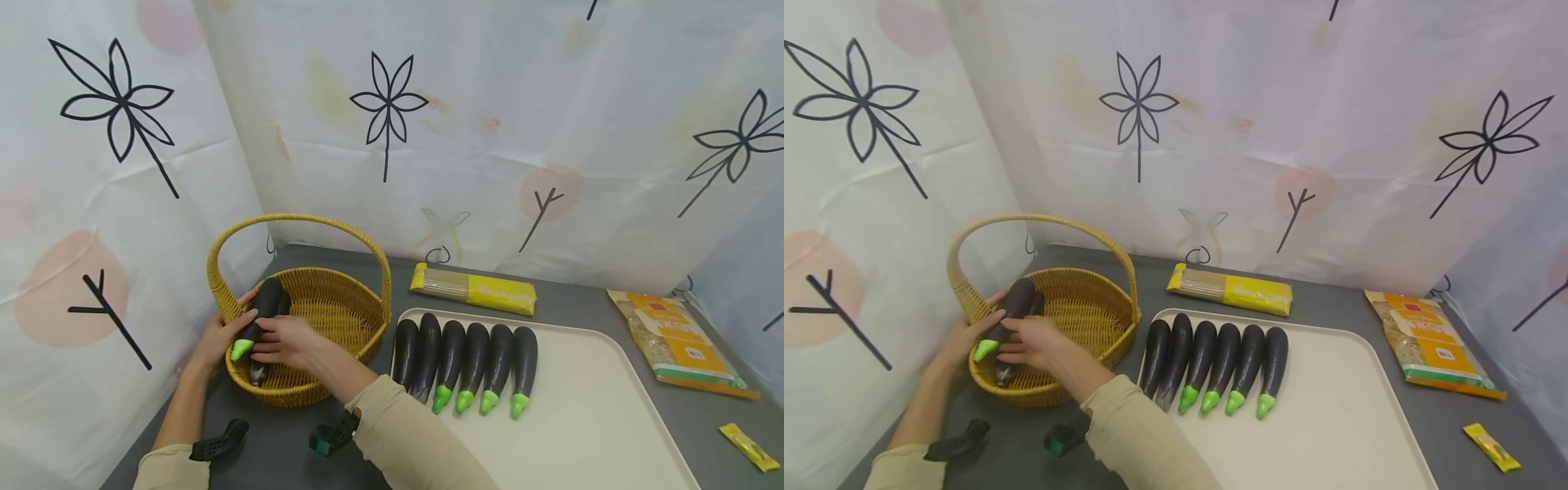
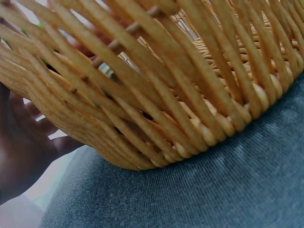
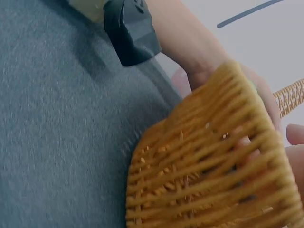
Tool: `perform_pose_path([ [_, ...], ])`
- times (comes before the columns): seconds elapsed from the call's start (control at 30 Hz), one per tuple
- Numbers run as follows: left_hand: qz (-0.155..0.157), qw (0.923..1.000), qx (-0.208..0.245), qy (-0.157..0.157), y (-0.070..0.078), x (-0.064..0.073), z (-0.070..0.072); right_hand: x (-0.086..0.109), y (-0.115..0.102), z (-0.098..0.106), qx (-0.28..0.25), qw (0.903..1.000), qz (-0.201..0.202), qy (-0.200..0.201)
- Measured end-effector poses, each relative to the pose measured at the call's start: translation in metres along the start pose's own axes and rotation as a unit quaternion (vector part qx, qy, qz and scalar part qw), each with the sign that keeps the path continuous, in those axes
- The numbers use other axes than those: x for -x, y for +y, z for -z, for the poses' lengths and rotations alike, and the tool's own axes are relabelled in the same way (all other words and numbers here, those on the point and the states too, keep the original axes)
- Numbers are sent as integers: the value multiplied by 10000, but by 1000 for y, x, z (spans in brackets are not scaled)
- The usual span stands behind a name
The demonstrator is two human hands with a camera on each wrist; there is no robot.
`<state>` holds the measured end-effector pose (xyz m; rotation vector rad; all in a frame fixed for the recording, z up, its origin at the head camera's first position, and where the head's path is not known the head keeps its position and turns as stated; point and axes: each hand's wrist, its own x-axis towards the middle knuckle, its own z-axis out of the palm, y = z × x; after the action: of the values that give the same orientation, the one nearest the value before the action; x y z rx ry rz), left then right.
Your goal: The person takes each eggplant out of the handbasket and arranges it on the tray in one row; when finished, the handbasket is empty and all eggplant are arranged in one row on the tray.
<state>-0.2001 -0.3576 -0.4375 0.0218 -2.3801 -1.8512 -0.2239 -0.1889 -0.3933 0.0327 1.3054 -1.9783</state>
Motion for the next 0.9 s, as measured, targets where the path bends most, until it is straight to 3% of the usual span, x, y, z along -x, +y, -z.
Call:
perform_pose_path([
  [0.23, 73, 10000, 23, -17, 1, 0, 0, -3, 5, -6, 54, 9999, 35, 153],
  [0.67, -61, 10000, 67, -34, 3, 1, 0, -5, 5, -6, 373, 9991, 146, 139],
  [0.9, -34, 10000, 46, -29, 1, 0, 0, 0, 0, 5, 311, 9991, 138, 255],
])
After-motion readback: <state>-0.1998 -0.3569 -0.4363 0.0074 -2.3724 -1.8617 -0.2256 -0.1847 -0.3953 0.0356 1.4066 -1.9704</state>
